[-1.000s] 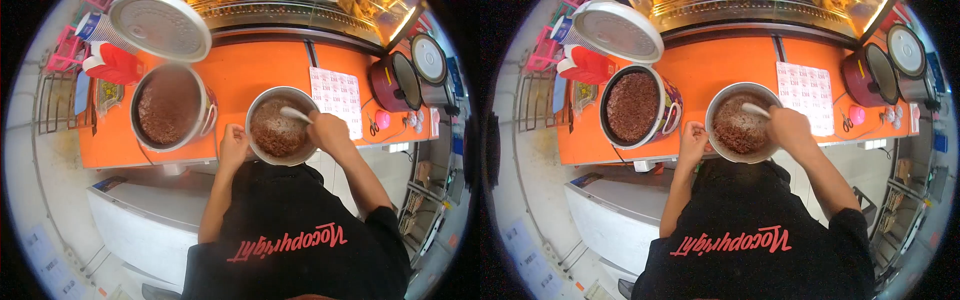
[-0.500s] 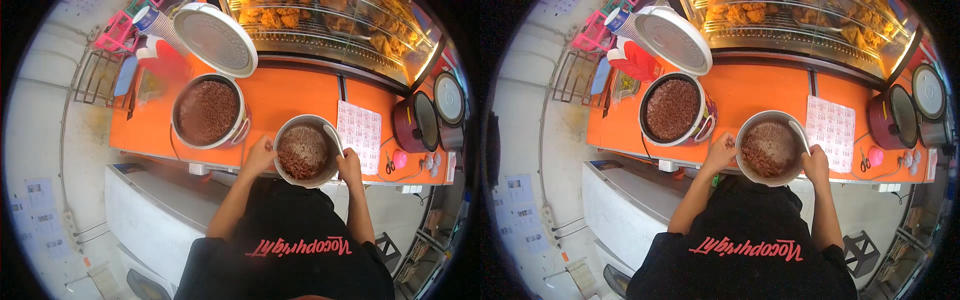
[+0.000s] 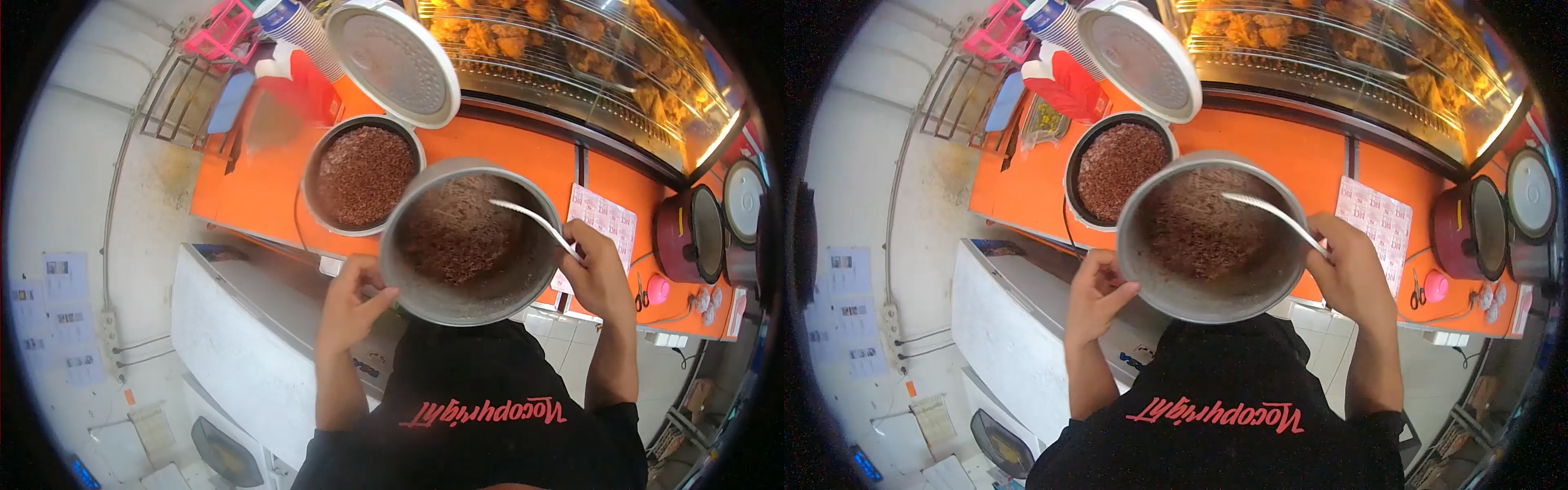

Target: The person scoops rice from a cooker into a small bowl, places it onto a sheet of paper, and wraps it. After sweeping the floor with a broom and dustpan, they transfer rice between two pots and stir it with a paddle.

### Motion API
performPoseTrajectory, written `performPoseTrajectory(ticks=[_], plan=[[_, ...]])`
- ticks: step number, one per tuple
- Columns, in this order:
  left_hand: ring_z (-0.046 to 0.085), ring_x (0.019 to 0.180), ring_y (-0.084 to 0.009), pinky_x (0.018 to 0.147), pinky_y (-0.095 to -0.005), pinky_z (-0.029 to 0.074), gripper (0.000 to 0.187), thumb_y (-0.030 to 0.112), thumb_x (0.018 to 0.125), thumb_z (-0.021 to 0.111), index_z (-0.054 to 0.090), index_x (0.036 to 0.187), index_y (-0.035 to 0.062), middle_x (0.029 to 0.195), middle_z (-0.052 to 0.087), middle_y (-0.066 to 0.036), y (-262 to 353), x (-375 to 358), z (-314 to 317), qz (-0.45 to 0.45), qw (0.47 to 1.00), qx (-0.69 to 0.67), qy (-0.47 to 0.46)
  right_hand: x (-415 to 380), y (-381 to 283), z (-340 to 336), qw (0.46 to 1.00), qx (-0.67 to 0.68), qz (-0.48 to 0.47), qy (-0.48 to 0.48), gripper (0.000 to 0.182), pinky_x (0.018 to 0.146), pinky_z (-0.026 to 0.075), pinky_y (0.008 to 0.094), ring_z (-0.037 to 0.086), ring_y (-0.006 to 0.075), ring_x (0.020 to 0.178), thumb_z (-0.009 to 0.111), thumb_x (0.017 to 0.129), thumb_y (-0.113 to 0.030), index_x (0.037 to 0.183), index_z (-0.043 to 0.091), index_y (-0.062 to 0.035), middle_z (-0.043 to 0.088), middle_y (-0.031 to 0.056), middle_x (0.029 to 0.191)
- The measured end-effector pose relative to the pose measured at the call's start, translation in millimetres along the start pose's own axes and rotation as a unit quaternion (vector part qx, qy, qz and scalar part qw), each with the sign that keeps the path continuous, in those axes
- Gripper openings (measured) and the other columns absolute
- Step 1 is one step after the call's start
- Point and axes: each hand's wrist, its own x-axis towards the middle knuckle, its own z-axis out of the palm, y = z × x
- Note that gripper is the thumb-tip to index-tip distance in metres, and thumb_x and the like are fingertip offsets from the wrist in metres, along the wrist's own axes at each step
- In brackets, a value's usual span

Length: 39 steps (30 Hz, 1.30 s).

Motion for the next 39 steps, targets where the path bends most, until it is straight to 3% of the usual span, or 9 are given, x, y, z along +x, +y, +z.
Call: performPoseTrajectory(ticks=[4,6,7,10,17,23,33,36,39], plan=[[0.057,0.092,-0.0121,0.084,-0.0293,0.048,0.033,-0.004,0.088,0.073,0.056,0.115,0.0026,0.098,0.059,-0.003,20,-14,-26,0.036,0.995,-0.008,0.09,34,-35,7,0.991,-0.016,-0.128,-0.025,0.018,0.071,0.053,0.0399,0.068,0.0344,0.084,0.067,0.091,-0.006,0.108,0.063,0.0008,0.067,0.0183,0.092],[0.057,0.089,-0.012,0.082,-0.0298,0.05,0.031,-0.006,0.089,0.071,0.056,0.114,0.0025,0.097,0.06,-0.004,31,-8,-37,0.087,0.985,0.012,0.148,56,-51,21,0.971,-0.055,-0.233,0.027,0.021,0.072,0.054,0.0433,0.067,0.0409,0.088,0.068,0.091,-0.006,0.109,0.062,0.0004,0.067,0.0204,0.095],[0.06,0.089,-0.0144,0.079,-0.0301,0.054,0.031,-0.006,0.089,0.071,0.056,0.116,0.0021,0.098,0.061,-0.005,33,-5,-44,0.083,0.982,0.021,0.166,70,-57,30,0.965,-0.054,-0.253,0.046,0.023,0.073,0.053,0.0481,0.065,0.0453,0.091,0.068,0.091,-0.006,0.111,0.059,-0.0006,0.066,0.0229,0.097],[0.064,0.092,-0.0172,0.076,-0.0304,0.058,0.029,-0.007,0.09,0.07,0.058,0.115,0.0014,0.099,0.062,-0.006,32,27,-60,0.086,0.958,0.104,0.255,114,-66,69,0.972,-0.009,-0.224,0.076,0.024,0.075,0.052,0.0515,0.065,0.0462,0.094,0.066,0.091,-0.005,0.112,0.056,-0.0018,0.065,0.0244,0.1],[0.066,0.094,-0.0194,0.077,-0.0312,0.057,0.029,-0.009,0.091,0.068,0.061,0.118,-0.0006,0.11,0.063,-0.012,-23,105,-126,0.206,0.924,0.189,0.26,184,-48,152,0.908,-0.002,-0.348,0.234,0.03,0.074,0.054,0.0516,0.066,0.045,0.093,0.065,0.088,0.0,0.117,0.056,-0.0036,0.065,0.0228,0.102],[0.065,0.093,-0.0227,0.076,-0.0319,0.058,0.031,-0.008,0.089,0.071,0.062,0.118,-0.0016,0.11,0.061,-0.014,-46,131,-149,0.303,0.882,0.223,0.282,194,-51,174,0.892,-0.011,-0.356,0.278,0.039,0.074,0.056,0.0476,0.067,0.0416,0.091,0.07,0.084,0.001,0.121,0.059,-0.0039,0.066,0.0202,0.101],[0.066,0.093,-0.0275,0.073,-0.0345,0.058,0.028,-0.007,0.088,0.072,0.061,0.114,-0.0033,0.109,0.062,-0.016,-46,136,-142,0.327,0.872,0.211,0.298,195,-52,181,0.888,-0.024,-0.335,0.316,0.04,0.078,0.057,0.0414,0.07,0.037,0.094,0.073,0.083,0.005,0.121,0.063,-0.0006,0.07,0.0199,0.104],[0.066,0.094,-0.0299,0.077,-0.0364,0.056,0.027,-0.007,0.088,0.072,0.062,0.112,-0.0029,0.107,0.064,-0.016,-51,138,-146,0.359,0.829,0.284,0.322,194,-53,174,0.874,-0.054,-0.362,0.321,0.039,0.078,0.058,0.0392,0.071,0.0357,0.095,0.074,0.084,0.004,0.121,0.064,-0.0009,0.07,0.0195,0.106],[0.064,0.092,-0.0234,0.078,-0.0326,0.054,0.022,-0.009,0.089,0.071,0.063,0.11,-0.002,0.106,0.064,-0.013,-39,128,-136,0.415,0.794,0.33,0.297,189,-48,174,0.851,-0.053,-0.398,0.338,0.046,0.078,0.06,0.0403,0.072,0.0362,0.097,0.075,0.079,0.006,0.123,0.064,-0.0019,0.07,0.0189,0.111]])
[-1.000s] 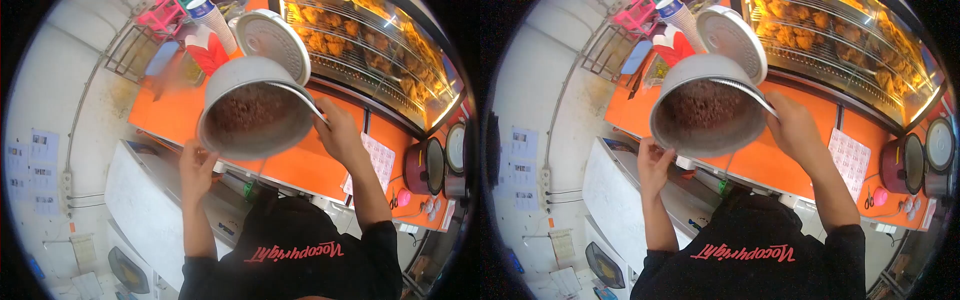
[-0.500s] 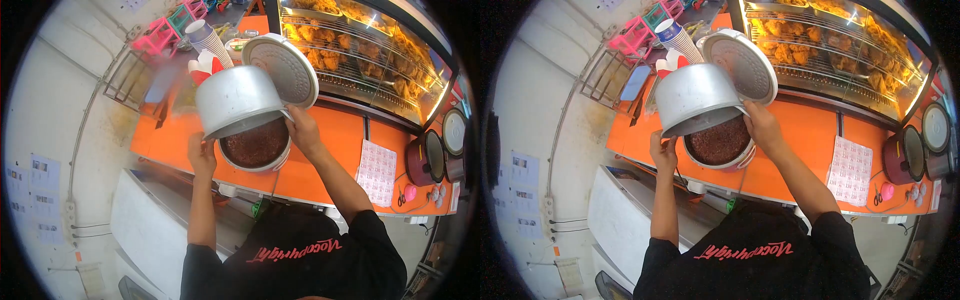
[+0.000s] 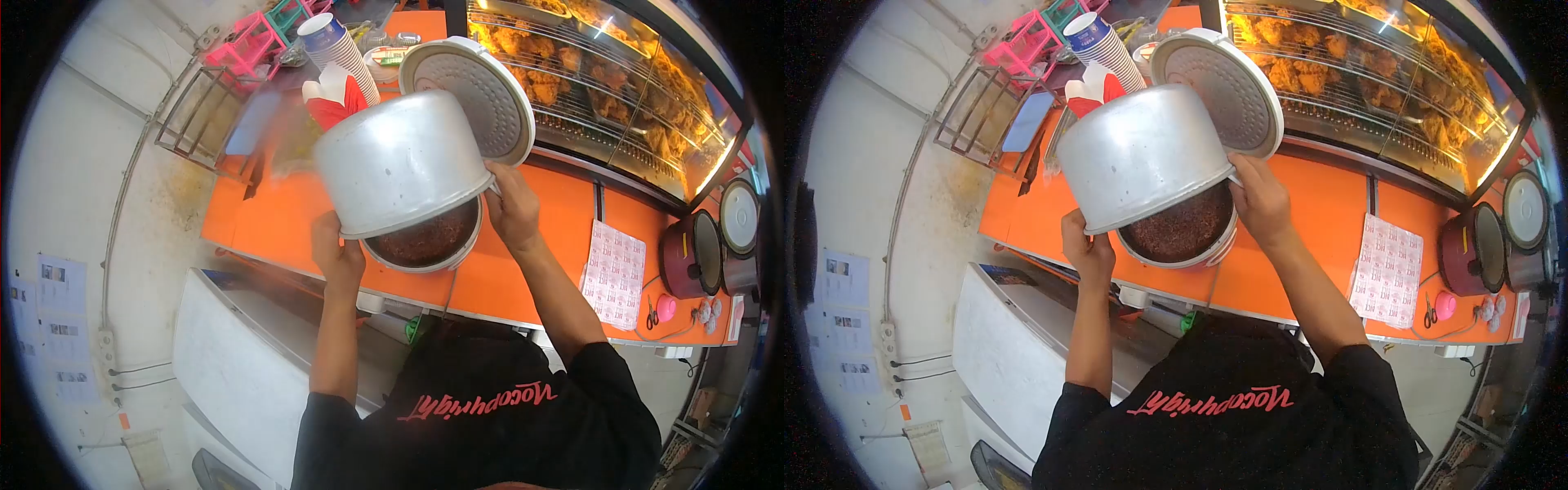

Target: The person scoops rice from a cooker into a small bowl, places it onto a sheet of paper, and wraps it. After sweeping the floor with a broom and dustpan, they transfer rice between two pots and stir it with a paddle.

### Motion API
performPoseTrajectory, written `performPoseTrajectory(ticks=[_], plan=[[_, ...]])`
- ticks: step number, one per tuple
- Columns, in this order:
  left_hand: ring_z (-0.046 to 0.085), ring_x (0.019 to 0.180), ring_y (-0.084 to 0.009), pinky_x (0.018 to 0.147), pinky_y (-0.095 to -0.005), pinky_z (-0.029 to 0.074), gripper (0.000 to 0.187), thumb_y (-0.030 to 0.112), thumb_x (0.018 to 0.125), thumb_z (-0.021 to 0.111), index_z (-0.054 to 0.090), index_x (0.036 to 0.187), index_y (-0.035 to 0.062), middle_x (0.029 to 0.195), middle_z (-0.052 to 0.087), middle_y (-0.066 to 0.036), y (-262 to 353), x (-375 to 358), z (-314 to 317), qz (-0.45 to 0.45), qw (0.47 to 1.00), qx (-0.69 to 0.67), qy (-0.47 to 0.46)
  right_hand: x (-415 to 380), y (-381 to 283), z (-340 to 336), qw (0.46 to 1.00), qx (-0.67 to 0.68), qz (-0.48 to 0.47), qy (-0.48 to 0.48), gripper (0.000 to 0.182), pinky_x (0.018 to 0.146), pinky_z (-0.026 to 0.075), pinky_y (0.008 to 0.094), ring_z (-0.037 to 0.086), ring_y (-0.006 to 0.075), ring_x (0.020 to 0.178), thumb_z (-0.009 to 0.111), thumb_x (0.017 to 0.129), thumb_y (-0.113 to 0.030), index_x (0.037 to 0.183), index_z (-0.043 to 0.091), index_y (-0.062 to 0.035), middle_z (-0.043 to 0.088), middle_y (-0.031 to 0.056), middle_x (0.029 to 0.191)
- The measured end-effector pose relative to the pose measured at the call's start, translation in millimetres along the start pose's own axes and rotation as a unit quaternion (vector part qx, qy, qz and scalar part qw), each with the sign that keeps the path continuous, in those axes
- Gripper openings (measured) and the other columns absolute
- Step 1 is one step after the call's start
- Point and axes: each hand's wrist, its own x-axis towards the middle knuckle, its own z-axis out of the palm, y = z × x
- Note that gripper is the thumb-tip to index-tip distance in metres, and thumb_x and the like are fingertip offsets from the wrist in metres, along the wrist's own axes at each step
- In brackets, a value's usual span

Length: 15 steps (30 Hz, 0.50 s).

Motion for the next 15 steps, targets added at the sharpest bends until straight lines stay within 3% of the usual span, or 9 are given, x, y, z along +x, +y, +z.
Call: performPoseTrajectory(ticks=[3,5,8,11,15], plan=[[0.064,0.091,-0.026,0.079,-0.0331,0.051,0.02,-0.007,0.088,0.071,0.064,0.106,-0.001,0.104,0.066,-0.012,7,-1,9,0.014,1.0,-0.01,0.023,-2,-2,1,0.999,0.004,0.017,0.036,0.05,0.08,0.06,0.0394,0.073,0.0359,0.1,0.076,0.081,0.004,0.129,0.062,0.0011,0.071,0.021,0.113],[0.064,0.091,-0.0267,0.078,-0.033,0.051,0.02,-0.006,0.088,0.07,0.064,0.107,-0.0009,0.103,0.066,-0.013,2,-5,21,0.025,0.999,0.023,-0.001,1,-10,7,0.989,0.013,0.122,0.079,0.059,0.082,0.061,0.0393,0.074,0.036,0.098,0.076,0.083,0.003,0.139,0.057,0.0018,0.072,0.0222,0.112],[0.064,0.091,-0.0268,0.079,-0.0334,0.051,0.02,-0.006,0.088,0.071,0.063,0.105,-0.0009,0.102,0.066,-0.013,8,-5,22,0.023,1.0,0.004,0.019,4,-10,3,0.994,-0.009,0.086,0.066,0.069,0.081,0.061,0.0399,0.074,0.0369,0.097,0.075,0.084,0.003,0.148,0.049,0.0015,0.073,0.0224,0.113],[0.064,0.091,-0.026,0.077,-0.0318,0.051,0.02,-0.005,0.087,0.072,0.063,0.105,-0.0014,0.1,0.064,-0.013,10,-3,15,-0.048,0.999,-0.004,0.011,9,-12,0,0.998,-0.01,0.069,0.008,0.071,0.081,0.061,0.0401,0.074,0.0368,0.096,0.075,0.084,0.004,0.149,0.046,0.0017,0.073,0.0221,0.112],[0.063,0.089,-0.022,0.072,-0.0303,0.053,0.019,-0.007,0.089,0.071,0.061,0.105,-0.0028,0.099,0.063,-0.012,12,3,10,-0.06,0.997,-0.012,0.052,16,-21,-4,0.997,-0.023,0.075,0.007,0.073,0.082,0.061,0.0398,0.074,0.0356,0.098,0.076,0.082,0.004,0.149,0.047,0.0014,0.073,0.0214,0.113]])
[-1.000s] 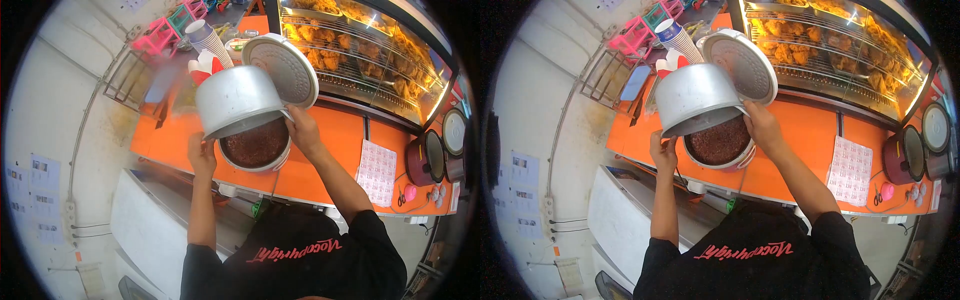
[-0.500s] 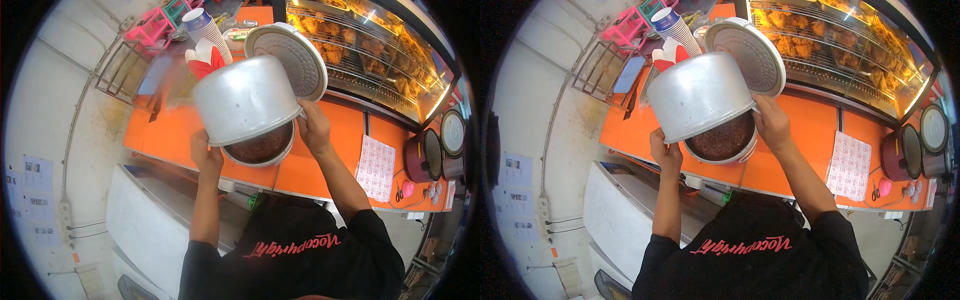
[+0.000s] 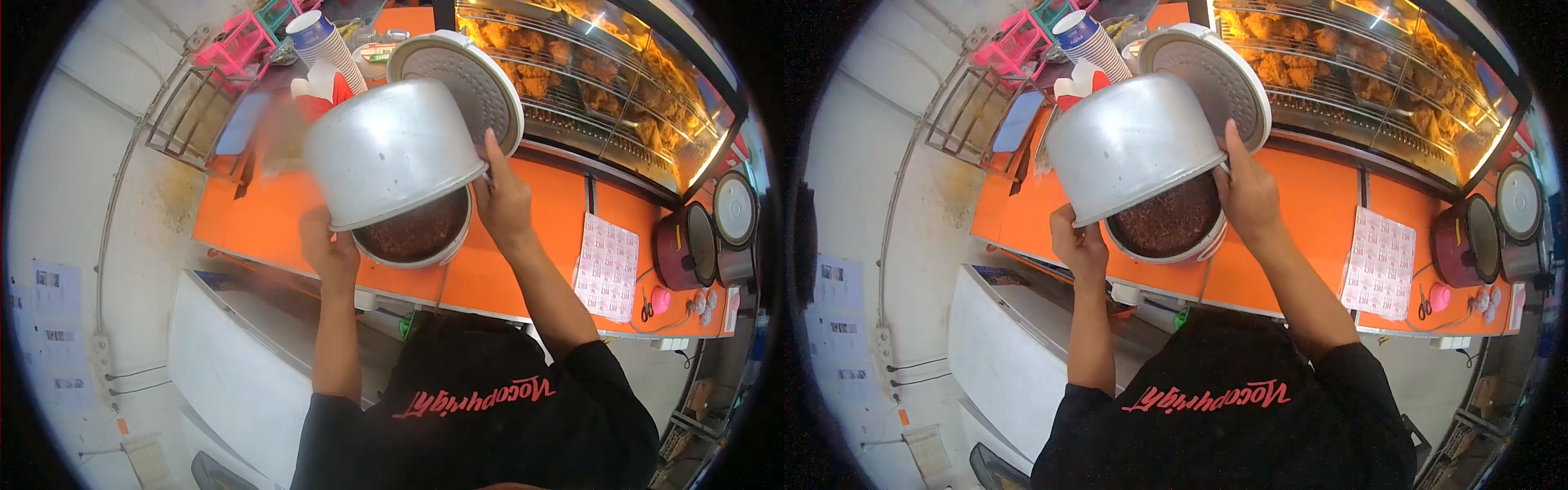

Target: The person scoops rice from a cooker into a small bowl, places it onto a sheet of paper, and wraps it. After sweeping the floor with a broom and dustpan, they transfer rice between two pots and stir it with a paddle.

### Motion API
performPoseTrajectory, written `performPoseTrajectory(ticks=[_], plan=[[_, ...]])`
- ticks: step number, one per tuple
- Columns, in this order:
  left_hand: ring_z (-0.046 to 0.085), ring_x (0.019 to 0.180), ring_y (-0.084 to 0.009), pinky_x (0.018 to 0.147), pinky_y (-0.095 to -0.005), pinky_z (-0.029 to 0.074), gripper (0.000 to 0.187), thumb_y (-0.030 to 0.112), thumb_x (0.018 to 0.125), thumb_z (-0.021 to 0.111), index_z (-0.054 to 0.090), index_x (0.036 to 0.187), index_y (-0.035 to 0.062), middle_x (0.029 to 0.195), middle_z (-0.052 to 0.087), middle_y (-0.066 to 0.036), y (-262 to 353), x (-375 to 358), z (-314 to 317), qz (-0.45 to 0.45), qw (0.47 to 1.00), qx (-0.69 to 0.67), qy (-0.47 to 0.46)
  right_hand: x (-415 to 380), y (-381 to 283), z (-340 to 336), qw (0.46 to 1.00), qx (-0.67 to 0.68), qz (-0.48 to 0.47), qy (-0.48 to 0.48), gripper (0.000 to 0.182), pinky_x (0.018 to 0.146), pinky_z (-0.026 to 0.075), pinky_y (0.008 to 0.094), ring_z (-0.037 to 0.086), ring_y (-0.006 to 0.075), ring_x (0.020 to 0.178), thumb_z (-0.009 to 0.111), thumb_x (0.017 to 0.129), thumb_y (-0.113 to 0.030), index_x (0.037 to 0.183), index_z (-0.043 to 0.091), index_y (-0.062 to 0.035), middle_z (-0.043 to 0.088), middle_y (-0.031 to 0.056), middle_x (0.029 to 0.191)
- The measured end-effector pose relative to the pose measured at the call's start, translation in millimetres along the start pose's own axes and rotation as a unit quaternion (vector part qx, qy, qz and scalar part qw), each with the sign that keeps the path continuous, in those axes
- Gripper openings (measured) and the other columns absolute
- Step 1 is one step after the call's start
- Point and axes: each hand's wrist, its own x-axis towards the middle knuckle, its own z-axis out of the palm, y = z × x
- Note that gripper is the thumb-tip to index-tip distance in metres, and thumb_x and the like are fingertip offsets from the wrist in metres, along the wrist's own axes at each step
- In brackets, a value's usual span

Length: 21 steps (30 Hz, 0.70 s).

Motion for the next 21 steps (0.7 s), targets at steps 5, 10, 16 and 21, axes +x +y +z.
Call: performPoseTrajectory(ticks=[5,10,16,21], plan=[[0.064,0.091,-0.0169,0.071,-0.0273,0.057,0.015,-0.01,0.093,0.067,0.059,0.105,-0.0052,0.098,0.063,-0.011,0,-2,-1,-0.037,0.999,-0.001,-0.01,11,0,-3,0.999,-0.011,-0.048,0.0,0.075,0.081,0.061,0.0392,0.074,0.0337,0.098,0.077,0.081,0.003,0.15,0.046,0.0008,0.073,0.0199,0.114],[0.065,0.094,-0.0163,0.075,-0.0298,0.061,0.013,-0.008,0.094,0.066,0.058,0.103,-0.0047,0.099,0.063,-0.01,6,3,4,-0.096,0.994,-0.057,0.007,24,2,-5,0.996,-0.009,-0.09,0.012,0.078,0.08,0.061,0.0392,0.074,0.0328,0.097,0.078,0.079,0.004,0.15,0.046,0.0004,0.074,0.0177,0.113],[0.063,0.088,-0.0175,0.07,-0.03,0.06,0.013,-0.007,0.091,0.07,0.061,0.1,-0.0046,0.094,0.063,-0.009,20,18,9,-0.209,0.967,-0.139,0.045,52,-38,-36,0.984,-0.1,0.071,-0.131,0.063,0.076,0.058,0.0497,0.072,0.0418,0.091,0.075,0.089,-0.009,0.145,0.046,-0.0027,0.073,0.0219,0.105],[0.062,0.083,-0.0208,0.068,-0.0324,0.057,0.009,-0.005,0.092,0.068,0.061,0.097,-0.004,0.09,0.061,-0.01,32,23,12,-0.261,0.953,-0.148,0.05,45,-67,-49,0.947,-0.108,0.126,-0.276,0.032,0.068,0.056,0.0552,0.071,0.0458,0.081,0.06,0.093,-0.014,0.12,0.05,0.0008,0.071,0.027,0.094]])
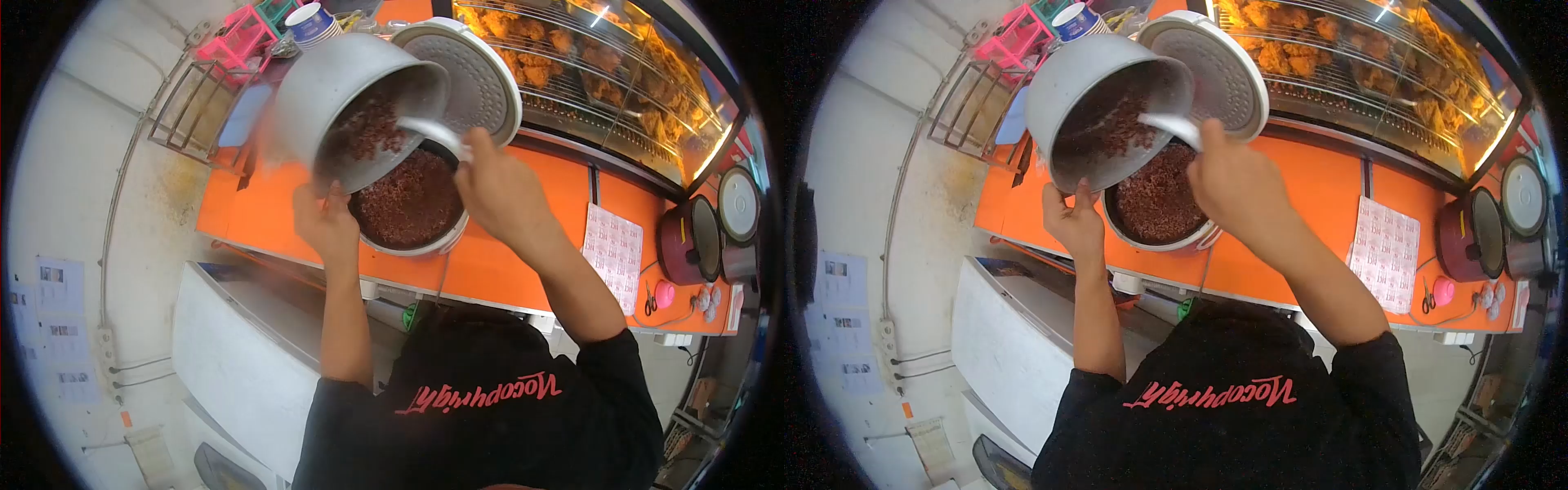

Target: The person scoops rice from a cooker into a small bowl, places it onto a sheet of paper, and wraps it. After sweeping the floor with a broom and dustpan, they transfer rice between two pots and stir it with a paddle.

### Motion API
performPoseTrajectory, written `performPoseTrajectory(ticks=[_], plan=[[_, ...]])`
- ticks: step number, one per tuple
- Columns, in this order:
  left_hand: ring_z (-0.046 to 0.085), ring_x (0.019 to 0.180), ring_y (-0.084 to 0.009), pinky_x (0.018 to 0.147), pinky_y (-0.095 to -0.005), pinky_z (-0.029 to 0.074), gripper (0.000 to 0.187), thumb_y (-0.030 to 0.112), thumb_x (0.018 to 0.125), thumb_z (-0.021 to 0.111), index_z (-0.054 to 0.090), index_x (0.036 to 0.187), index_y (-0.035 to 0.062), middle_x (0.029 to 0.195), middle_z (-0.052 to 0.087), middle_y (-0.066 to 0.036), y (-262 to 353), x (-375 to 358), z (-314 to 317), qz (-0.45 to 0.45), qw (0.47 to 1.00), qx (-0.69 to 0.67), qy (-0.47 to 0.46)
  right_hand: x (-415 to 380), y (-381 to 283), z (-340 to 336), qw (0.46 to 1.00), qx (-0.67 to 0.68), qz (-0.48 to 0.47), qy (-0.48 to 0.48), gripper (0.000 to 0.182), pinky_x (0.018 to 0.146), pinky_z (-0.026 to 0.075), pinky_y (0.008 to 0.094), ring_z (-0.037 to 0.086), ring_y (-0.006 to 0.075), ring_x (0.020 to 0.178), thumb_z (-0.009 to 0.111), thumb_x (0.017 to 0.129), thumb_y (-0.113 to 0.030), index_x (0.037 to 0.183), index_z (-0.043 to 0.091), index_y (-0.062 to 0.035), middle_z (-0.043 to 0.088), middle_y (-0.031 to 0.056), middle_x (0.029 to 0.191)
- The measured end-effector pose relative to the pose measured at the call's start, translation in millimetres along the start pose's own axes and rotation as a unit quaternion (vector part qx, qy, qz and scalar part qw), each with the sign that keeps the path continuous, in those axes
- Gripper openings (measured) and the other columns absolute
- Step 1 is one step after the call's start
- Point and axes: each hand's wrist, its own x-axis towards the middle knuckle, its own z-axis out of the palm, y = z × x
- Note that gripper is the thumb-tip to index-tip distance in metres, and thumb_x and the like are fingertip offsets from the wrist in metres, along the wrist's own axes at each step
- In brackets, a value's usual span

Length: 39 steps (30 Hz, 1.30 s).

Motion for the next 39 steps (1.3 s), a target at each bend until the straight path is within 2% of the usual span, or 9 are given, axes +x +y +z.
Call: performPoseTrajectory(ticks=[7,9,14,16,23,25,29,33,39], plan=[[0.061,0.085,-0.0268,0.075,-0.0334,0.055,0.016,-0.013,0.087,0.067,0.059,0.098,-0.005,0.093,0.059,-0.014,3,-2,-5,0.296,0.931,0.215,0.002,59,-1,54,0.991,-0.102,-0.074,-0.054,0.029,0.077,0.058,0.0528,0.071,0.0436,0.089,0.058,0.094,-0.016,0.117,0.06,0.0026,0.071,0.0242,0.102],[0.059,0.084,-0.0251,0.075,-0.0319,0.052,0.017,-0.013,0.086,0.067,0.06,0.098,-0.0039,0.091,0.059,-0.012,-9,-5,-5,0.349,0.913,0.212,0.004,66,0,76,0.901,0.183,-0.206,0.336,0.032,0.092,0.056,0.05,0.067,0.0396,0.11,0.058,0.094,-0.018,0.119,0.065,0.0011,0.067,0.0242,0.12],[0.058,0.082,-0.024,0.072,-0.0316,0.05,0.021,-0.014,0.083,0.069,0.061,0.098,-0.0031,0.091,0.059,-0.012,-22,-13,2,0.247,0.951,0.186,0.012,39,2,93,0.971,0.02,-0.123,0.203,0.029,0.093,0.055,0.0497,0.066,0.0409,0.113,0.061,0.085,-0.011,0.111,0.07,-0.0019,0.068,0.0242,0.12],[0.06,0.084,-0.0239,0.074,-0.0326,0.051,0.021,-0.014,0.084,0.069,0.061,0.1,-0.0033,0.091,0.06,-0.011,-29,-16,2,0.231,0.954,0.191,0.027,27,-5,52,0.985,-0.086,-0.056,-0.137,0.025,0.078,0.059,0.0492,0.072,0.04,0.095,0.062,0.084,-0.011,0.105,0.073,-0.0025,0.073,0.022,0.103],[0.062,0.089,-0.0226,0.078,-0.0324,0.054,0.024,-0.016,0.085,0.067,0.06,0.105,-0.0036,0.091,0.061,-0.01,-15,-14,3,0.214,0.971,0.11,0.008,54,-12,61,0.982,-0.127,-0.138,0.021,0.026,0.081,0.06,0.0488,0.074,0.0344,0.094,0.065,0.088,-0.017,0.107,0.076,-0.0032,0.075,0.0183,0.097],[0.062,0.089,-0.0219,0.078,-0.032,0.054,0.024,-0.017,0.085,0.067,0.06,0.104,-0.0034,0.092,0.061,-0.011,-18,-12,0,0.312,0.931,0.188,0.011,71,-18,68,0.873,0.14,-0.264,0.384,0.033,0.096,0.054,0.0493,0.067,0.033,0.114,0.065,0.089,-0.018,0.117,0.071,-0.0032,0.072,0.0187,0.114],[0.062,0.089,-0.0216,0.078,-0.0321,0.054,0.023,-0.016,0.085,0.067,0.059,0.103,-0.0033,0.093,0.062,-0.011,-32,-12,-1,0.28,0.945,0.165,0.025,54,-6,67,0.914,0.178,-0.273,0.241,0.04,0.11,0.044,0.0514,0.057,0.0327,0.13,0.064,0.089,-0.02,0.126,0.066,-0.0034,0.066,0.0187,0.128],[0.062,0.09,-0.02,0.081,-0.0309,0.055,0.021,-0.016,0.086,0.067,0.059,0.101,-0.0037,0.096,0.062,-0.011,-34,-15,-2,0.245,0.95,0.192,0.024,19,-10,39,0.987,-0.091,-0.085,-0.103,0.018,0.074,0.058,0.0521,0.072,0.0418,0.088,0.061,0.089,-0.012,0.098,0.073,-0.0037,0.074,0.0182,0.096],[0.062,0.092,-0.0159,0.081,-0.0295,0.056,0.017,-0.014,0.089,0.066,0.059,0.1,-0.0028,0.098,0.061,-0.008,-27,-19,2,0.185,0.978,0.091,0.02,33,-6,58,0.987,0.046,-0.034,0.148,0.018,0.067,0.058,0.0531,0.072,0.0419,0.077,0.06,0.085,-0.014,0.09,0.073,-0.0023,0.071,0.0213,0.083]])
